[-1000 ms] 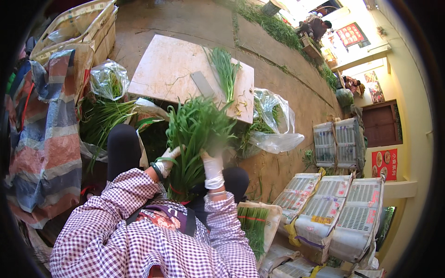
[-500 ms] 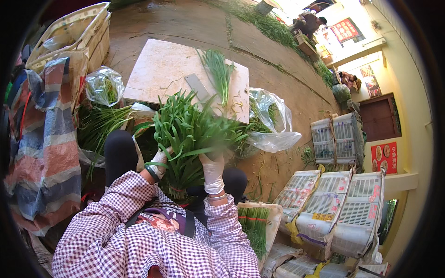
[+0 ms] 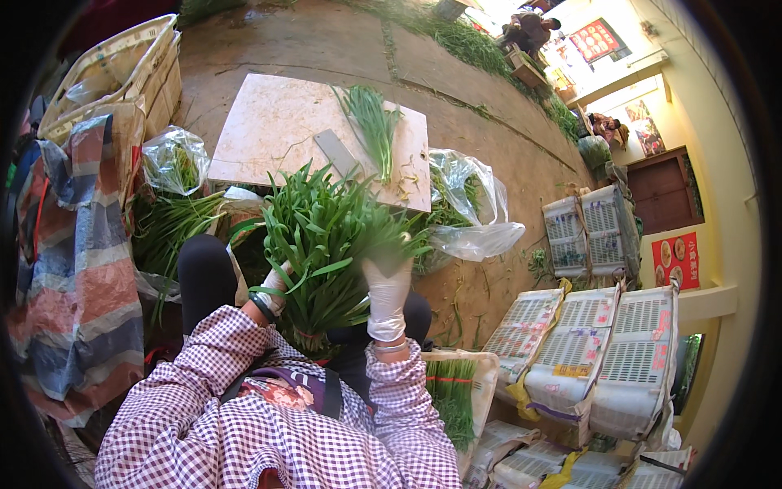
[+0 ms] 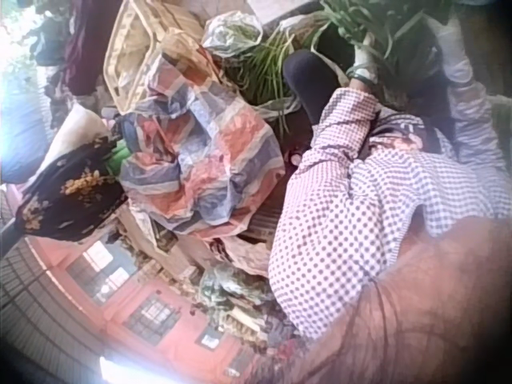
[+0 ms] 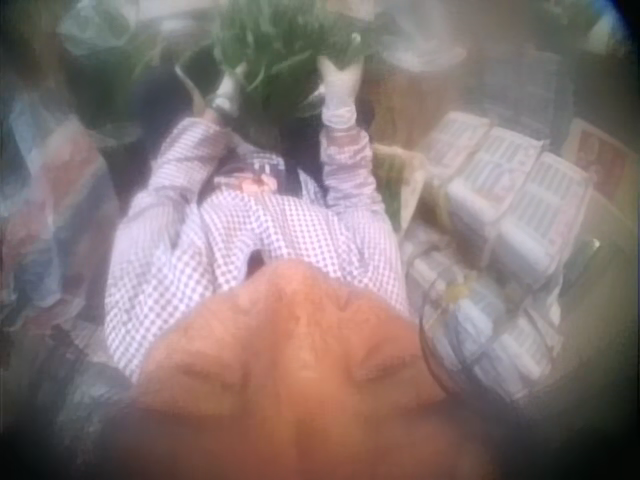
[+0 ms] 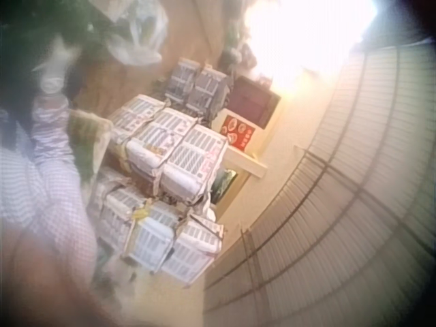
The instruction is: The person gathers a bundle of green leafy vegetables, secures them with a red rubber band by hand, and trims the roots with a knife on a wooden board.
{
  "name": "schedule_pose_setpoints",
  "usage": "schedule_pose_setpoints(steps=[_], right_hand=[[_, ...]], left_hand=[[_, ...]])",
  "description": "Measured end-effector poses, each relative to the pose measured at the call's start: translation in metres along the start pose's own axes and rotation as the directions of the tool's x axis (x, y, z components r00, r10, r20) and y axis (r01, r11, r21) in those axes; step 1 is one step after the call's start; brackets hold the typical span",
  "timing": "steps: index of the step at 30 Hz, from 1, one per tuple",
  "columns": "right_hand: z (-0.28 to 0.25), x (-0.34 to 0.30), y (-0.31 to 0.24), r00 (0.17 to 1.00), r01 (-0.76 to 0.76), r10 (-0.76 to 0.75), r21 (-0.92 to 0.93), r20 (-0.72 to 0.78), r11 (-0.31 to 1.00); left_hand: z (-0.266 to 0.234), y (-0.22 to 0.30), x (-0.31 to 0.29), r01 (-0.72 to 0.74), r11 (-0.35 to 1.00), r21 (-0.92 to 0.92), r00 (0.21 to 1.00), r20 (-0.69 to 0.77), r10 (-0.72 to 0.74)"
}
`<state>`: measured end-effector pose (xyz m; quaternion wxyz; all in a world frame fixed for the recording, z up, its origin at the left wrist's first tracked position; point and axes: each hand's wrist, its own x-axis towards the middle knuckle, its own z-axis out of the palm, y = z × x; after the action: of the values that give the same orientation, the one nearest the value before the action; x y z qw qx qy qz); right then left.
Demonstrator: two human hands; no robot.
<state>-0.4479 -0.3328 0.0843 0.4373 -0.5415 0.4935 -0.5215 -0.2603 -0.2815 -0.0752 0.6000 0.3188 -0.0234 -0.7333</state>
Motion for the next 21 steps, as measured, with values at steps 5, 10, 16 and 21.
schedule_pose_setpoints(steps=[5,10,16,21], right_hand=[[-0.021,0.013,-0.035,0.940,0.195,-0.296,-0.443,-0.171,0.875],[-0.003,0.013,-0.088,0.836,0.536,-0.521,-0.469,0.175,0.702],[0.019,0.021,-0.095,0.874,0.458,-0.277,-0.487,0.398,0.744],[0.016,0.035,-0.091,0.839,0.406,-0.107,-0.481,0.534,0.777]], left_hand=[[0.012,0.002,-0.009,-0.080,0.990,0.118,0.996,-0.040,0.085],[0.013,0.009,-0.014,-0.045,0.988,0.145,0.999,0.006,0.045],[0.030,0.017,-0.024,0.090,0.989,0.113,0.986,0.129,-0.104],[0.022,0.014,-0.022,0.028,0.990,0.136,0.981,0.186,-0.053]])
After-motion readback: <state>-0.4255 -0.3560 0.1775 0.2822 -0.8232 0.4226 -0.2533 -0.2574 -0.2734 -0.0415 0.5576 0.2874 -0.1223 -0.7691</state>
